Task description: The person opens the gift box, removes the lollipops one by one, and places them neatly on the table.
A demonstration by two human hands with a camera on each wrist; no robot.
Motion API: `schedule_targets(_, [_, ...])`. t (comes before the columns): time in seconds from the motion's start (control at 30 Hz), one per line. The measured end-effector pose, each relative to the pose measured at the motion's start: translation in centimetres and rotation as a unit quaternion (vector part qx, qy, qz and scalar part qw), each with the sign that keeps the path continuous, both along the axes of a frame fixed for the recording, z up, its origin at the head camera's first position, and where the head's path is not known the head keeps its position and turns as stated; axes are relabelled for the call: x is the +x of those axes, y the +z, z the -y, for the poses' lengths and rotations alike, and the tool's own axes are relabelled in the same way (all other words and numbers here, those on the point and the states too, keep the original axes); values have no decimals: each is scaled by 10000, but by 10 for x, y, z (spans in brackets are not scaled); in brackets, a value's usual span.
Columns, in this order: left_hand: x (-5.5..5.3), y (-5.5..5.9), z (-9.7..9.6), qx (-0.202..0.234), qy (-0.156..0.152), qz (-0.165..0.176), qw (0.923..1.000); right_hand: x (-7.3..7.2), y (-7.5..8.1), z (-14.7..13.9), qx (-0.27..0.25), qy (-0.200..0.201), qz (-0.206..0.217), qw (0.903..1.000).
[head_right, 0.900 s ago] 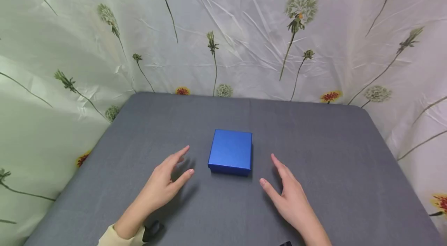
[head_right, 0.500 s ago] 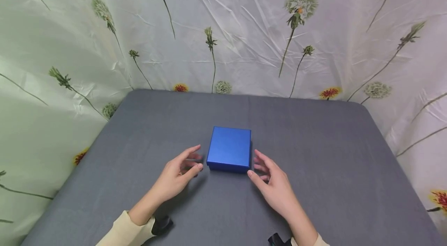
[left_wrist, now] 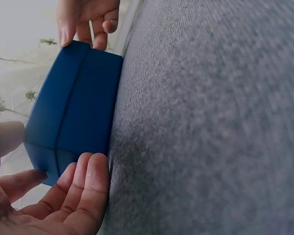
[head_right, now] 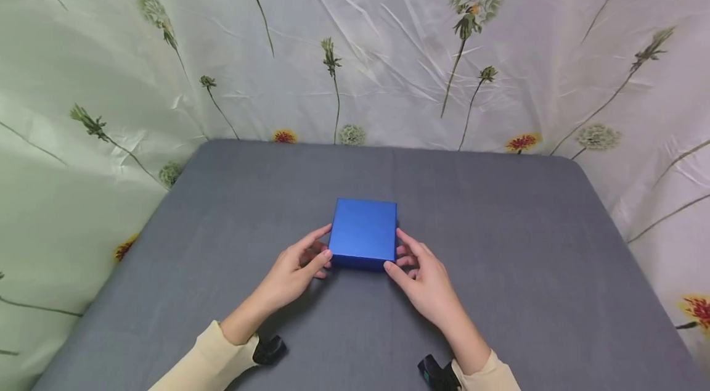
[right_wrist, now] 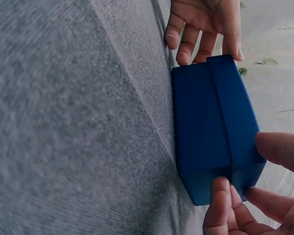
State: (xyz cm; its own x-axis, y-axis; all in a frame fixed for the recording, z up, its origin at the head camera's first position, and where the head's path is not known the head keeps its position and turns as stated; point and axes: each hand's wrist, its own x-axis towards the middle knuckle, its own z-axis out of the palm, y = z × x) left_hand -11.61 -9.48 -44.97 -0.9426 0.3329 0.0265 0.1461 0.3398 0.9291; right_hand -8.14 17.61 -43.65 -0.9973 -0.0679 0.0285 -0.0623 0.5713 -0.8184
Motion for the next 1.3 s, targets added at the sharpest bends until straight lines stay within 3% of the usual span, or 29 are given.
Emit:
schedule_targets(0.23, [-2,5,-5,-87,54,-75,9999,-4,3,-1,-40,-86,165,9998])
schedule_targets(1.3, [1,6,-7,-392,37,-234,9990,0,4,-6,-436,-49,345,9984])
